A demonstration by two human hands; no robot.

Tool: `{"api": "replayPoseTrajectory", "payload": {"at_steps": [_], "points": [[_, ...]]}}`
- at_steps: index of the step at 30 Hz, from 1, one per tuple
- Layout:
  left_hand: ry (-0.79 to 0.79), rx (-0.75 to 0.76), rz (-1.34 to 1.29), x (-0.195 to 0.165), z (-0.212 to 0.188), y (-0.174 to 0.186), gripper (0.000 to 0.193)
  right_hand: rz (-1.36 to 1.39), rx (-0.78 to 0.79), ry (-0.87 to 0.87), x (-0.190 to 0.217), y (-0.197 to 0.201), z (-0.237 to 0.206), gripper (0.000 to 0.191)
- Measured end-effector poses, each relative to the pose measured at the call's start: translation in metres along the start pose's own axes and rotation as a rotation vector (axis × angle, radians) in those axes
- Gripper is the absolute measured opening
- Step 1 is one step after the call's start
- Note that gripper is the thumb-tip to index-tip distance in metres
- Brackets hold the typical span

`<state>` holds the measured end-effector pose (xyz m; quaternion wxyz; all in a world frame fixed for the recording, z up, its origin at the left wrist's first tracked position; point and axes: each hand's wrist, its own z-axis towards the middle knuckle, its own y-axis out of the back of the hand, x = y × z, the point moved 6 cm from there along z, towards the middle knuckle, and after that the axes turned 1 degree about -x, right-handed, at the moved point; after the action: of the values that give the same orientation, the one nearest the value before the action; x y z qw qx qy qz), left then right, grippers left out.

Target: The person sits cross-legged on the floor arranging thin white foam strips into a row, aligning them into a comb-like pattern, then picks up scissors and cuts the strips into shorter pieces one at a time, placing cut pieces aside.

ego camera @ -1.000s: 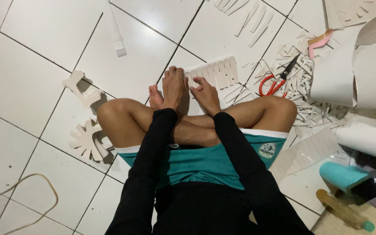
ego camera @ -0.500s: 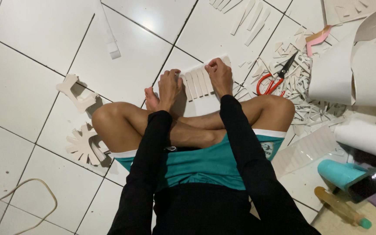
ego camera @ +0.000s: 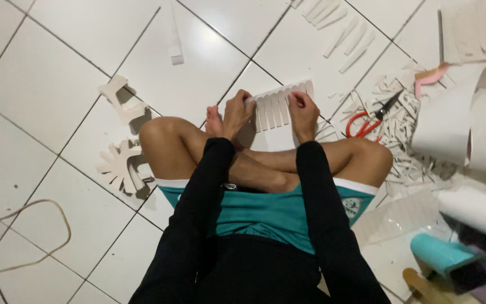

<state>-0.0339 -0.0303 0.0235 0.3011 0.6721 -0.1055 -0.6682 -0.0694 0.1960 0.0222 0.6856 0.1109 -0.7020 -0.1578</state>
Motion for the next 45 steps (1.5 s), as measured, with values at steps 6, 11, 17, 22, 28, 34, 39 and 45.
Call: {"api": "replayPoseTrajectory", "payload": {"at_steps": [6,11,17,22,28,34,39,45], "points": [[0.232,-0.209,-0.567,-0.015,0.018,0.094,0.021,0.01,-0.017,-0.059,-0.014,-0.001,-0.011,0.026],[0.216,-0.459,-0.655,0.005,0.054,0.211,0.043,0.115,0.054,-0.165,-0.023,-0.019,-0.005,0.023],[-0.079,-0.688,0.329,0.018,0.064,0.247,0.042,0.114,0.081,-0.194,-0.019,-0.029,-0.006,0.022],[0.053,-0.057,0.506,0.044,0.098,0.154,0.047,-0.001,0.1,-0.194,-0.012,-0.029,-0.004,0.023],[-0.002,0.272,0.651,0.013,0.072,0.036,0.042,0.025,0.102,-0.189,-0.007,-0.03,-0.006,0.022],[-0.238,0.468,0.048,-0.052,0.0,-0.063,0.044,-0.062,-0.081,-0.083,-0.004,-0.013,-0.006,0.024],[-0.53,0.047,0.698,-0.033,0.025,-0.036,0.051,-0.052,-0.119,-0.046,-0.012,0.005,-0.009,0.029],[-0.375,0.209,0.65,0.002,0.034,-0.014,0.026,0.03,-0.166,-0.081,-0.003,0.015,0.033,0.039]]}}
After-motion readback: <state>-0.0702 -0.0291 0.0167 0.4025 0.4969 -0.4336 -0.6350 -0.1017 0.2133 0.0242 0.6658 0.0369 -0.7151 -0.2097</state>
